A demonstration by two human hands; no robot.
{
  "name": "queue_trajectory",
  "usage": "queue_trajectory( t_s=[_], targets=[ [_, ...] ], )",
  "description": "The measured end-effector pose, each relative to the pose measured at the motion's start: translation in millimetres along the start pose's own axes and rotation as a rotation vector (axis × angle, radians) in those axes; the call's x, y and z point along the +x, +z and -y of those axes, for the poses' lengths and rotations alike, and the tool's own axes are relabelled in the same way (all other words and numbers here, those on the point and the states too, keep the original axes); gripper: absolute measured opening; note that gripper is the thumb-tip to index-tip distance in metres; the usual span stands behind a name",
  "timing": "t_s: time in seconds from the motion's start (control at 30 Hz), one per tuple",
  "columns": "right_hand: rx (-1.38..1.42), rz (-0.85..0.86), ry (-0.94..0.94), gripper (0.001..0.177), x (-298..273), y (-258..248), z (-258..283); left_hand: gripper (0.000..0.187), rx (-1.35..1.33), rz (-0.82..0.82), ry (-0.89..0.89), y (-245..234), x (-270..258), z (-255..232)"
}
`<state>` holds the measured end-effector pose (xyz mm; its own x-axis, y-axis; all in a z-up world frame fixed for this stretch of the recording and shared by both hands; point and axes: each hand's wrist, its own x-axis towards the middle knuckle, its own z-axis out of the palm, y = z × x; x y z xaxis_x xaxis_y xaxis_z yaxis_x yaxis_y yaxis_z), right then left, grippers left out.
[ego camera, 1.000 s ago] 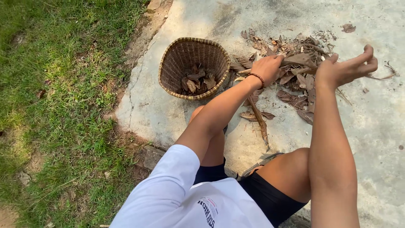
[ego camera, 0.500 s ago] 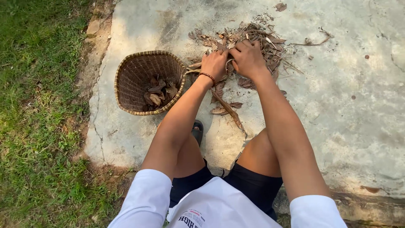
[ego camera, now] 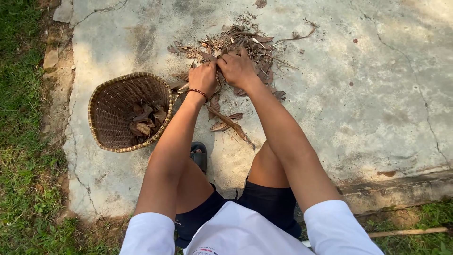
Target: Gathering and breaking down dry leaves into a woven basket.
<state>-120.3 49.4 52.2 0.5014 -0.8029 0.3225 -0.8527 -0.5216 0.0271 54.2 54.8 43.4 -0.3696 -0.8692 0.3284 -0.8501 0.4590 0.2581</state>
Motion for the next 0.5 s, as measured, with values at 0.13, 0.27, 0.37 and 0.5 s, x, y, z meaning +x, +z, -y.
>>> queue_trajectory(
  t_s=[0.13,0.27,0.37,0.5],
  targets=[
    [-0.007,0.115,0.040,0.018,2.5,-4.1,2.9,0.015,0.014,0.065,0.027,0.3,2.1,3.6],
    [0.048,0.168,0.050,0.019,1.0,-8.3,2.0,0.016,-0.059,0.065,-0.005,-13.6,0.8,-3.1],
    [0.092,0.149,0.061,0.015,2.9,-14.7,3.7,0.019,-0.157,0.078,-0.093,-26.3,1.3,-9.0],
    [0.161,0.169,0.116,0.013,7.9,-15.9,3.7,0.022,-0.306,0.133,-0.271,-29.5,6.5,-11.0]
  ],
)
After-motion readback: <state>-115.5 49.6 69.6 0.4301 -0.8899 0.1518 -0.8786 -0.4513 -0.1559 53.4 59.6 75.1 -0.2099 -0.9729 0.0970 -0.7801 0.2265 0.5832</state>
